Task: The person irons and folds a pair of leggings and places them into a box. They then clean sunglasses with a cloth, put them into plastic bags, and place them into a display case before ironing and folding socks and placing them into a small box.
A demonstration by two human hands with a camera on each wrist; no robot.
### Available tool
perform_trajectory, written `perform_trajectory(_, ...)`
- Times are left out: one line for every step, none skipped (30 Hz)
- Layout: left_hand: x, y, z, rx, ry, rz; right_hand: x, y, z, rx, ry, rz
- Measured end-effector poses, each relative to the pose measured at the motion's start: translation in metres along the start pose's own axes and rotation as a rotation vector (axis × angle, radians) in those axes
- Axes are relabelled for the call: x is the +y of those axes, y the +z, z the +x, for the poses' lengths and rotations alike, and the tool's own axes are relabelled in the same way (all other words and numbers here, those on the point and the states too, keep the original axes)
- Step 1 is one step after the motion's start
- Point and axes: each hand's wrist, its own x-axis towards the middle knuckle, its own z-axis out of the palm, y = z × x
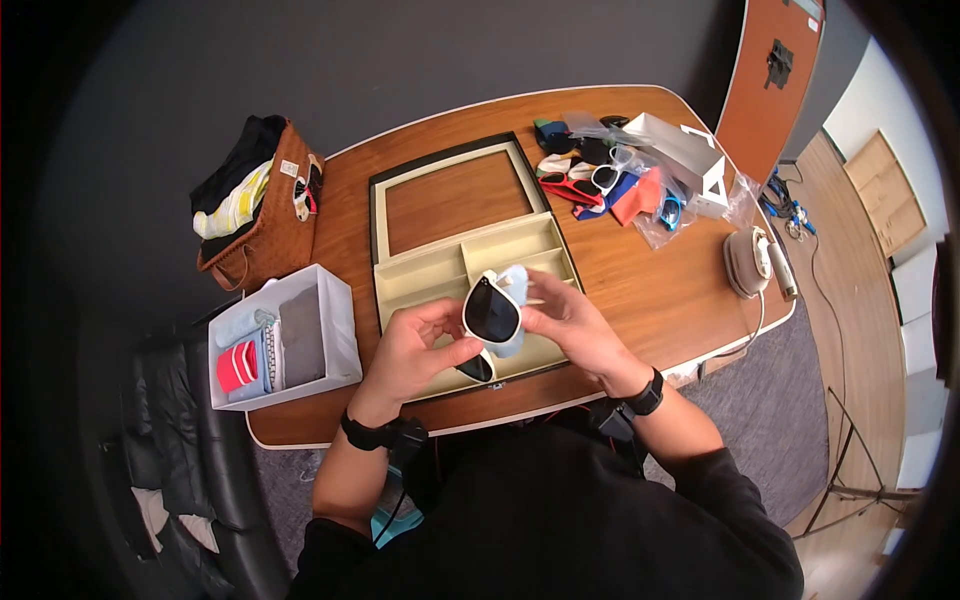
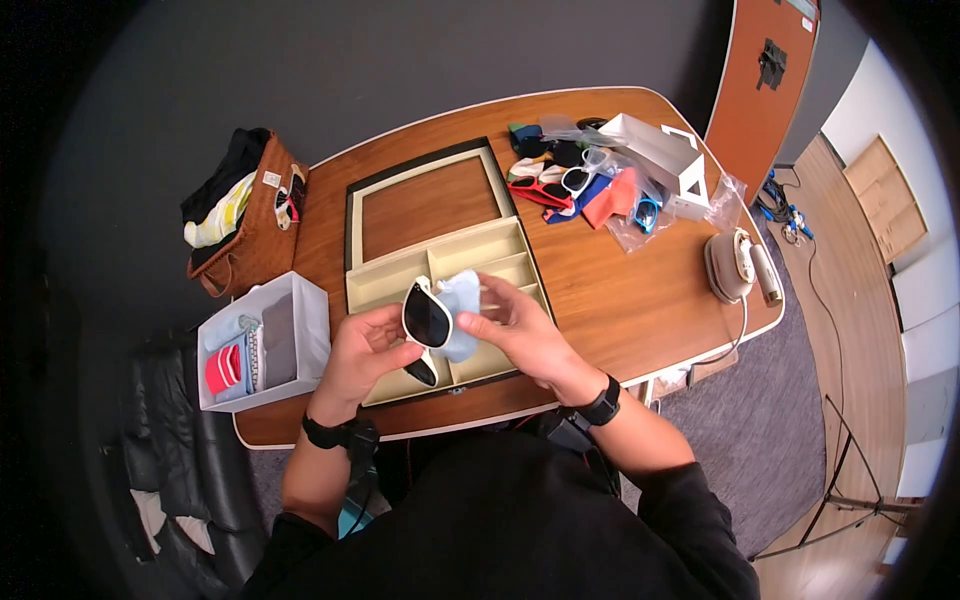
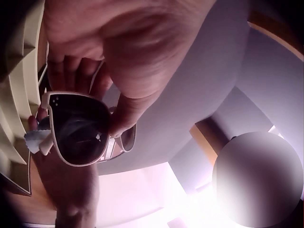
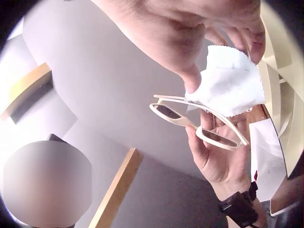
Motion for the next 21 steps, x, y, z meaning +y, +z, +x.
perform_trajectory(0.000, -0.001, -0.001, -0.003, -0.009, -0.038, -0.004, -0.002, 0.002, -0.119, 0.021, 0.025)
perform_trajectory(0.000, -0.001, -0.002, -0.004, -0.015, -0.075, 0.001, -0.005, 0.003, -0.118, 0.022, 0.026)
perform_trajectory(0.001, -0.002, -0.003, -0.003, -0.015, -0.075, 0.008, -0.011, 0.005, -0.108, 0.084, 0.047)
perform_trajectory(0.003, -0.002, -0.005, 0.012, -0.048, -0.111, 0.010, -0.014, 0.006, -0.101, 0.147, 0.068)
perform_trajectory(0.004, -0.002, -0.007, 0.028, -0.080, -0.147, 0.010, -0.015, 0.005, -0.107, 0.148, 0.067)
perform_trajectory(0.004, -0.003, -0.008, 0.034, -0.080, -0.147, 0.009, -0.016, 0.004, -0.040, 0.125, 0.147)
perform_trajectory(0.004, -0.004, -0.008, 0.064, -0.067, -0.180, 0.008, -0.016, 0.003, 0.027, 0.101, 0.228)
perform_trajectory(0.004, -0.005, -0.007, 0.095, -0.053, -0.212, 0.009, -0.017, 0.003, 0.020, 0.102, 0.226)
perform_trajectory(0.004, -0.006, -0.007, 0.102, -0.048, -0.210, 0.009, -0.019, 0.003, 0.133, 0.038, 0.276)
perform_trajectory(0.004, -0.008, -0.007, 0.124, -0.074, -0.158, 0.008, -0.021, 0.004, 0.245, -0.027, 0.324)
perform_trajectory(0.003, -0.008, -0.006, 0.146, -0.102, -0.108, 0.005, -0.023, 0.003, 0.255, -0.090, 0.263)
perform_trajectory(0.003, -0.008, -0.006, 0.153, -0.099, -0.111, 0.003, -0.022, 0.002, 0.248, -0.087, 0.259)
perform_trajectory(0.002, -0.007, -0.005, 0.142, -0.123, -0.073, 0.000, -0.018, 0.000, 0.301, -0.192, 0.217)
perform_trajectory(0.002, -0.005, -0.004, 0.129, -0.149, -0.034, -0.001, -0.014, -0.001, 0.356, -0.297, 0.176)
perform_trajectory(0.001, -0.004, -0.003, 0.130, -0.151, -0.038, -0.002, -0.012, -0.002, 0.397, -0.393, 0.085)
perform_trajectory(0.001, -0.003, -0.001, 0.142, -0.129, -0.059, -0.002, -0.012, -0.004, 0.397, -0.388, 0.082)
perform_trajectory(0.001, -0.002, 0.001, 0.153, -0.105, -0.079, -0.003, -0.012, -0.005, 0.420, -0.464, 0.200)
perform_trajectory(0.003, 0.000, 0.001, 0.155, -0.105, -0.080, -0.005, -0.012, -0.005, 0.440, -0.540, 0.318)
perform_trajectory(0.008, 0.003, 0.000, 0.157, -0.106, -0.165, -0.012, -0.012, -0.004, 0.423, -0.591, 0.360)
perform_trajectory(0.010, 0.004, 0.000, 0.160, -0.105, -0.250, -0.017, -0.013, -0.004, 0.420, -0.590, 0.359)
perform_trajectory(0.010, 0.003, 0.000, 0.162, -0.103, -0.251, -0.021, -0.013, -0.004, 0.413, -0.611, 0.362)
